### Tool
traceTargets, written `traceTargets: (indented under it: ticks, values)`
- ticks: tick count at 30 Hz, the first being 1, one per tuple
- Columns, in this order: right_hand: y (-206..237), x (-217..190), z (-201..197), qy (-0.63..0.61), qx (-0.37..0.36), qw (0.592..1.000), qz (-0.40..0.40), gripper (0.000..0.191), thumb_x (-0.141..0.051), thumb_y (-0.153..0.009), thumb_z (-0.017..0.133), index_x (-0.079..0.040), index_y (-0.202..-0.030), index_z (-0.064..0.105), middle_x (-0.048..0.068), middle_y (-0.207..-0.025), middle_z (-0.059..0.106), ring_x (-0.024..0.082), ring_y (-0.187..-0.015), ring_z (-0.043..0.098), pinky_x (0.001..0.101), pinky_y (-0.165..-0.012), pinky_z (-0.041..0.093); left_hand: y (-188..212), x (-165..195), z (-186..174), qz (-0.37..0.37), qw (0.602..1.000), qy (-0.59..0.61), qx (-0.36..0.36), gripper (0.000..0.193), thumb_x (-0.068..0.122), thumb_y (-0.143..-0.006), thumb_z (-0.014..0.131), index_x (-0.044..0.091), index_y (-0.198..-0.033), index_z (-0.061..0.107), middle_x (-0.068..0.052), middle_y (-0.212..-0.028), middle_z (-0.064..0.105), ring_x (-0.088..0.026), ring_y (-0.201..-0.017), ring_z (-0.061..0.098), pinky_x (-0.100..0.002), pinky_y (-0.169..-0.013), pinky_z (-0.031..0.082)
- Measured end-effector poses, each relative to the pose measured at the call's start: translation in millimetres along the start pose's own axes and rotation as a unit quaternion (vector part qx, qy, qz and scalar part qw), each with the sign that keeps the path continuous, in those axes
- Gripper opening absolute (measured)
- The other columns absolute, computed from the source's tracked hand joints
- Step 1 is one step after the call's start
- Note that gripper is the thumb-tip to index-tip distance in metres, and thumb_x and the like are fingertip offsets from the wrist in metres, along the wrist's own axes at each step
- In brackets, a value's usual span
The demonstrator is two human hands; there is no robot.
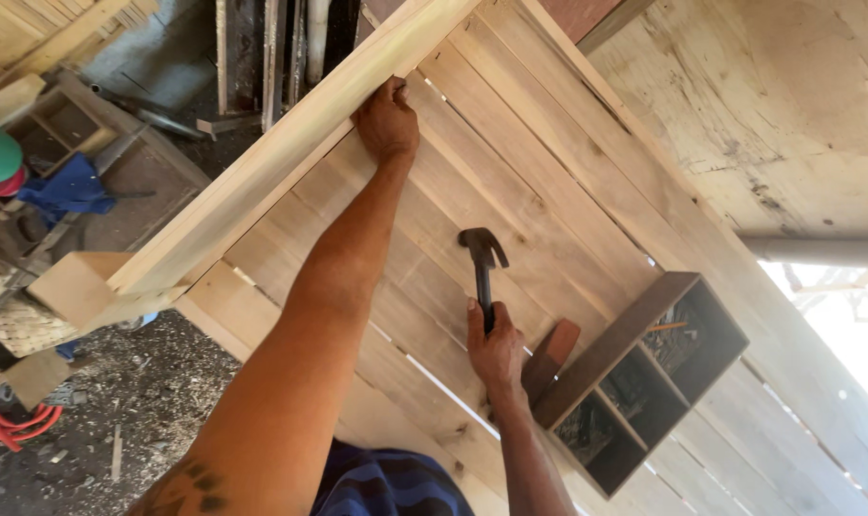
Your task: The person hammers nails into wooden slats to fasten them to a frame, taking nails from a compartmentalized nail box on the work surface. They reposition nails, drive them in with a claw hammer, and at one point lift and reposition a small wooden board before resuming nailing.
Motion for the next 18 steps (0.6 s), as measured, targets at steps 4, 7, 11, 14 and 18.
traceTargets:
  ticks: [4, 7, 11, 14, 18]
  values:
    - [-12.9, -0.5, 13.6, 0.002, -0.025, 0.999, 0.037, 0.051, -0.050, -0.098, 0.060, -0.004, -0.076, 0.055, 0.017, -0.055, 0.056, 0.032, -0.049, 0.056, 0.0471, -0.051, 0.044, -4.6, -8.2, 11.8, -0.006, 0.999, -0.025, 0.031, 0.004, 0.022, -0.090, 0.072, 0.022, -0.094, 0.071, -0.001, -0.098, 0.075, -0.028, -0.103, 0.063, -0.046, -0.096, 0.042]
    - [-24.3, -9.9, 21.9, -0.007, -0.032, 0.997, 0.065, 0.053, -0.050, -0.099, 0.060, -0.003, -0.075, 0.056, 0.017, -0.055, 0.054, 0.032, -0.051, 0.053, 0.0467, -0.051, 0.044, -5.6, -15.6, 16.1, -0.015, 0.998, -0.062, 0.027, 0.006, 0.024, -0.088, 0.074, 0.026, -0.093, 0.073, -0.001, -0.097, 0.075, -0.027, -0.102, 0.063, -0.047, -0.097, 0.041]
    - [-56.7, -36.7, 26.4, -0.015, -0.032, 0.998, 0.044, 0.048, -0.050, -0.099, 0.057, -0.006, -0.080, 0.060, 0.013, -0.054, 0.055, 0.027, -0.048, 0.056, 0.0451, -0.049, 0.044, -6.1, -17.2, 22.9, -0.018, 0.996, -0.088, 0.012, 0.005, 0.026, -0.090, 0.072, 0.027, -0.095, 0.072, 0.002, -0.100, 0.075, -0.025, -0.105, 0.064, -0.047, -0.099, 0.041]
    - [-88.4, -65.3, 25.4, -0.045, -0.025, 0.999, 0.001, 0.052, -0.049, -0.103, 0.053, -0.004, -0.077, 0.058, 0.010, -0.052, 0.054, 0.023, -0.047, 0.056, 0.0411, -0.048, 0.044, -7.0, -16.0, 25.1, -0.025, 0.996, -0.088, -0.006, 0.005, 0.026, -0.090, 0.069, 0.027, -0.094, 0.072, 0.007, -0.098, 0.077, -0.023, -0.103, 0.065, -0.048, -0.102, 0.039]
    - [-126.0, -105.9, 14.5, -0.075, -0.004, 0.995, -0.073, 0.052, -0.045, -0.108, 0.049, -0.006, -0.075, 0.058, 0.005, -0.051, 0.053, 0.015, -0.045, 0.055, 0.0353, -0.042, 0.040, -8.2, -12.2, 17.6, -0.034, 0.996, -0.084, 0.006, 0.003, 0.030, -0.089, 0.071, 0.028, -0.089, 0.073, 0.006, -0.098, 0.076, -0.023, -0.105, 0.064, -0.046, -0.100, 0.038]
Point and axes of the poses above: each hand's wrist, its own y-axis away from the middle knuckle, its own z-axis out of the palm, x = y × z, the point moved 5 cm from there along -y, towards the middle knuckle
